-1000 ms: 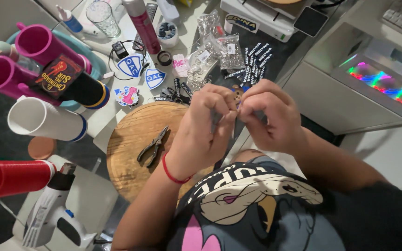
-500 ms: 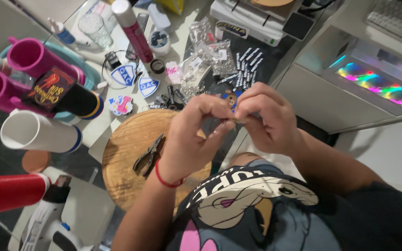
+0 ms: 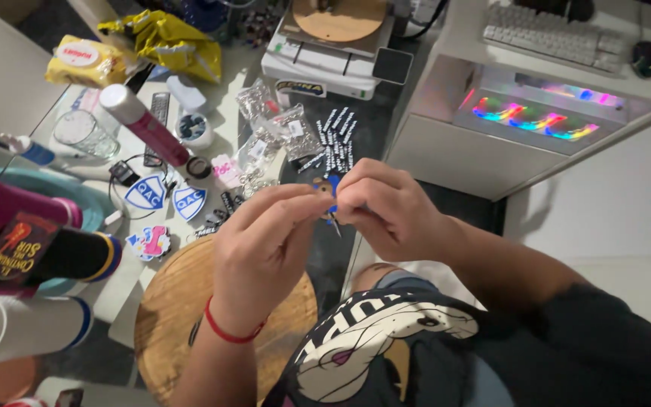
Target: The person assembles keychains by attaching black MEDINA tags to metal split rings using pliers. They repeatedly pick up a tag and a ring, open the ring with pliers, thread the tag through, and close the ring, placing finished keychains on the table.
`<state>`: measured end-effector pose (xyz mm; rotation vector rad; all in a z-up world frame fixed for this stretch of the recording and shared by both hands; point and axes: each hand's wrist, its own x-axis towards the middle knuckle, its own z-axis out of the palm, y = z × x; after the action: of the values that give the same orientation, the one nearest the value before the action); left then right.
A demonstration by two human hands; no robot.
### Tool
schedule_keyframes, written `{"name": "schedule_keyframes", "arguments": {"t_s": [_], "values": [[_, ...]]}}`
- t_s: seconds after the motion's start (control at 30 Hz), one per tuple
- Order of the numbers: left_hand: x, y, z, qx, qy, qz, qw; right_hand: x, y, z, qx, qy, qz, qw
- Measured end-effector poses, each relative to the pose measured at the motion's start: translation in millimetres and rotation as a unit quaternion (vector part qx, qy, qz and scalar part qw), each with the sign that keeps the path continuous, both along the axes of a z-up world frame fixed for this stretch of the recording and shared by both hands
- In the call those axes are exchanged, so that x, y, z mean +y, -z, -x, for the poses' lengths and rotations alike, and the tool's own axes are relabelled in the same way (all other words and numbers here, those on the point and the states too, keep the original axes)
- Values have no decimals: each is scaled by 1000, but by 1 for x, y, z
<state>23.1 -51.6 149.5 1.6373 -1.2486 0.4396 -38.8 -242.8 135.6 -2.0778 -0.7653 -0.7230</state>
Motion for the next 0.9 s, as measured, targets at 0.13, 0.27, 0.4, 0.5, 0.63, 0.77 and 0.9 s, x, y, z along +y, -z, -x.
{"name": "schedule_keyframes", "arguments": {"t_s": [0.13, 0.27, 0.4, 0.5, 0.63, 0.77, 0.9], "values": [[-6, -14, 4, -13, 4, 14, 1000, -5, -13, 4, -27, 14, -5, 1000], [-7, -23, 7, -21, 42, 13, 999, -8, -20, 11, -31, 22, 0, 999], [-9, -27, 7, 3, 43, 38, 998, -10, -17, 13, -14, 24, 1, 1000], [-9, -21, 12, 65, 13, 36, 997, -6, -21, 14, -23, 26, -3, 999], [-6, -16, 18, 136, 7, 36, 990, -5, -17, 12, -19, 19, -7, 1000], [-2, -20, 22, 174, 13, 43, 984, -1, -18, 12, -24, 17, 2, 1000], [-3, -22, 25, 154, -30, 48, 986, 4, -22, 12, -34, 19, 15, 999]]}}
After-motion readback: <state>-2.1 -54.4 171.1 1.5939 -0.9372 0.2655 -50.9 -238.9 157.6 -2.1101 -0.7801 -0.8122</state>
